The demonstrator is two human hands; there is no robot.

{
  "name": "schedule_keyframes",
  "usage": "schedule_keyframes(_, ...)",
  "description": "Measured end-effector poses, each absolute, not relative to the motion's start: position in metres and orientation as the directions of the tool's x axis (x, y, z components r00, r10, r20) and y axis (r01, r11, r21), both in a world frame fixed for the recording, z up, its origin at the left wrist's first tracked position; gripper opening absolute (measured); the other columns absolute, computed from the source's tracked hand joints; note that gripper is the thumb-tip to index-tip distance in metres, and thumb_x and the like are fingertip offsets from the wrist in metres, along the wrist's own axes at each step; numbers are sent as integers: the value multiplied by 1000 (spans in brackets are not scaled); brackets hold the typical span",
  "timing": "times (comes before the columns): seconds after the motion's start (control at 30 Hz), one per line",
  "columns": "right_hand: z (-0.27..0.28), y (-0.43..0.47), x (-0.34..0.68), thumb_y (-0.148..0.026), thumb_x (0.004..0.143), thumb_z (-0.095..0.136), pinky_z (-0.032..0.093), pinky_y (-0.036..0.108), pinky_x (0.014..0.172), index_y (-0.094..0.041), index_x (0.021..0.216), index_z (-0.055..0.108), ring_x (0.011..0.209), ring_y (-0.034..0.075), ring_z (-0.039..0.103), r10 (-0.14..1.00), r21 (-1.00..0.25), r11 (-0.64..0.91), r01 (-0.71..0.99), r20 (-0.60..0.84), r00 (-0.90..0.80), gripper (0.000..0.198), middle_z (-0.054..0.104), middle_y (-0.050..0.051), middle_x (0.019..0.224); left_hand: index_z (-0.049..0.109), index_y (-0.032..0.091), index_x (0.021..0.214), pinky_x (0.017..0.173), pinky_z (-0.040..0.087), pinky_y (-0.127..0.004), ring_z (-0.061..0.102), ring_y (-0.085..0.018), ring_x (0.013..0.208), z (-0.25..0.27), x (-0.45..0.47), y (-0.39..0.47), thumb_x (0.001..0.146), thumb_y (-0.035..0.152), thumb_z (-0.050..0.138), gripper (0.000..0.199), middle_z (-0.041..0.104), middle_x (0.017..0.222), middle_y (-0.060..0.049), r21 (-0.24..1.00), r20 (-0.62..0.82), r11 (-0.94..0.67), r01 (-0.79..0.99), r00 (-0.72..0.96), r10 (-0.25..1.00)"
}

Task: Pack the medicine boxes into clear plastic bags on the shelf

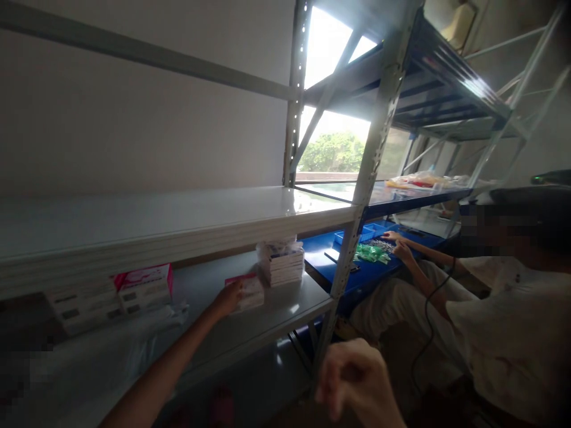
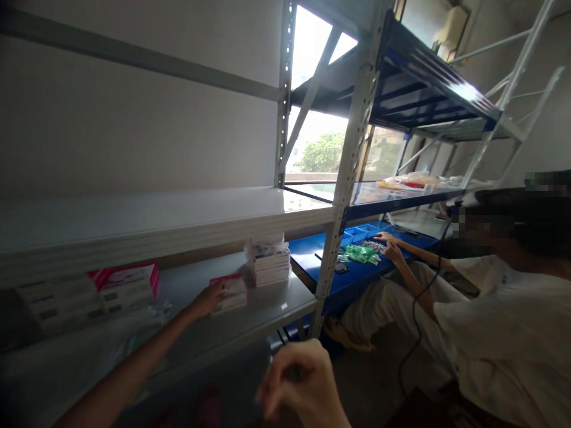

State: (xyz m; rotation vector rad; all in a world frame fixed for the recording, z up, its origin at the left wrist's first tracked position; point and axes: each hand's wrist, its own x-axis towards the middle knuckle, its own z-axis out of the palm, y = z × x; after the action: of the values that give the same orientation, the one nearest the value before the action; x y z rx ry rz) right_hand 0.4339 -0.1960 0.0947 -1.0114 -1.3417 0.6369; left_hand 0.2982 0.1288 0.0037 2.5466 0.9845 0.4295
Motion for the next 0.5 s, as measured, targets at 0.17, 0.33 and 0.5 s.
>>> schedule_keyframes(0.17, 55, -73, 429, -37, 63, 75, 46, 23, 38, -17, 58, 68, 38, 13, 56, 964, -970, 196, 141, 217, 156, 22, 65, 0, 55, 52, 17, 98, 73, 40, -25, 57, -16, 84, -16, 271, 105, 76, 17, 54, 22, 61, 93, -4, 653, 252, -625, 429, 654, 713)
schedule_keyframes(0.33, 27, 7, 413, -25, 80, 57, 52, 31, 77, -24, 89, 74, 83, 21, 68, 941, -750, 209, 627, 329, 80, 19, 73, 4, 92, 50, 19, 99, 58, 35, -22, 48, -12, 64, -17, 255, 99, 69, 23, 64, 33, 51, 70, 6, 789, 239, -510, 342, 593, 769)
schedule_keyframes(0.5, 28, 27, 406, -25, 81, 60, 44, 29, 89, -25, 110, 68, 103, 22, 62, 959, -506, 224, 833, 264, -97, 30, 69, 6, 110, 54, 17, 85, 62, 39, -22, 51, -12, 69, -10, 246, 103, 62, 20, 71, 29, 55, 74, 4, 825, 247, -480, 298, 573, 781)
